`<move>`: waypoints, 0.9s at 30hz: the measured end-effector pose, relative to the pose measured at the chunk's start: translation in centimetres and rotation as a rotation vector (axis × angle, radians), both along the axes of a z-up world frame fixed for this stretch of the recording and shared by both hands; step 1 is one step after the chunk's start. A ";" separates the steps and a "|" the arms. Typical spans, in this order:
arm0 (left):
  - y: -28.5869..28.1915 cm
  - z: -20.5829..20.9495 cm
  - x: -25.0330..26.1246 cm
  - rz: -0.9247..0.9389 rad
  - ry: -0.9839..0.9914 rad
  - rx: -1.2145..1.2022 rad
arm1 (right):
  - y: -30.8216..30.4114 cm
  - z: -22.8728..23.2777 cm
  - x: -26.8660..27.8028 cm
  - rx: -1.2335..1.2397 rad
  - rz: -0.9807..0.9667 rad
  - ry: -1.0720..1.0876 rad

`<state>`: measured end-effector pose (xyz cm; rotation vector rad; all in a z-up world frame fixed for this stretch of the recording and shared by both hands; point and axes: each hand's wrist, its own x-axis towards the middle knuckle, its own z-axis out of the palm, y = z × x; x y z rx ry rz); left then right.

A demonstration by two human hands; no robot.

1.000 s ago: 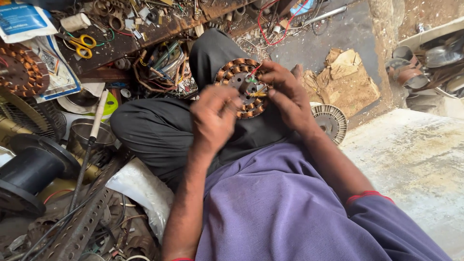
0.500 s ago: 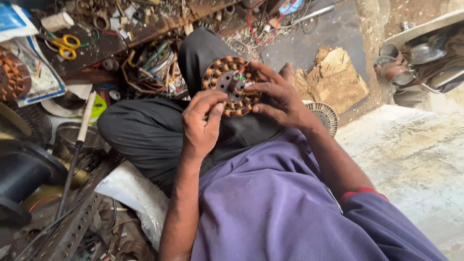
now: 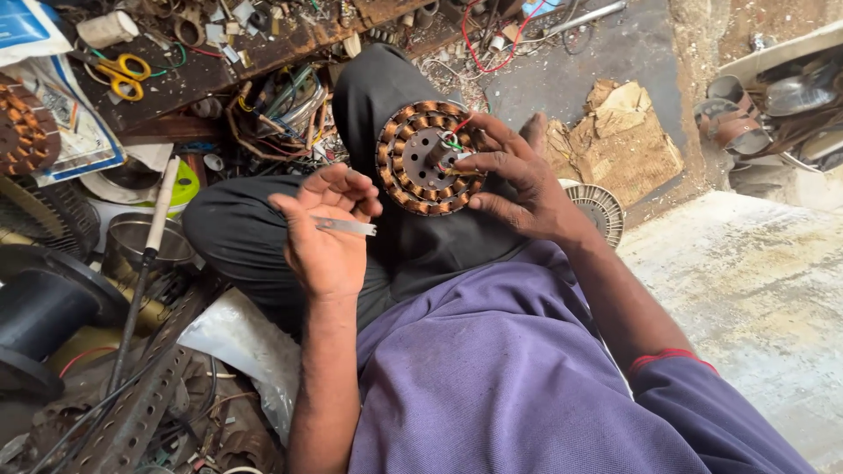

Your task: The person sits on the floor and works on a circular electrical component, likely a motor stator, by hand. They manipulate the copper windings and wires, adjusting and inspecting the connections while holding the component in their hands.

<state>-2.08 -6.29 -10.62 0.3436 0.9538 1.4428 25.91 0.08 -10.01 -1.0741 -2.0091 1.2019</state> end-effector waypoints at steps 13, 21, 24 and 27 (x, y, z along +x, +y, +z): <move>-1.7 0.4 -0.3 -0.174 0.067 0.081 | 0.5 -0.2 -0.6 0.105 0.053 -0.088; -2.4 -1.8 0.6 -0.044 -0.051 0.065 | -0.1 0.0 -2.2 0.102 -0.022 -0.236; -3.8 -6.1 2.3 0.015 0.128 -0.097 | -0.2 0.1 -2.4 0.085 -0.018 -0.242; -4.7 -9.9 3.1 0.016 0.134 -0.254 | 0.0 -0.1 -2.3 0.097 -0.015 -0.228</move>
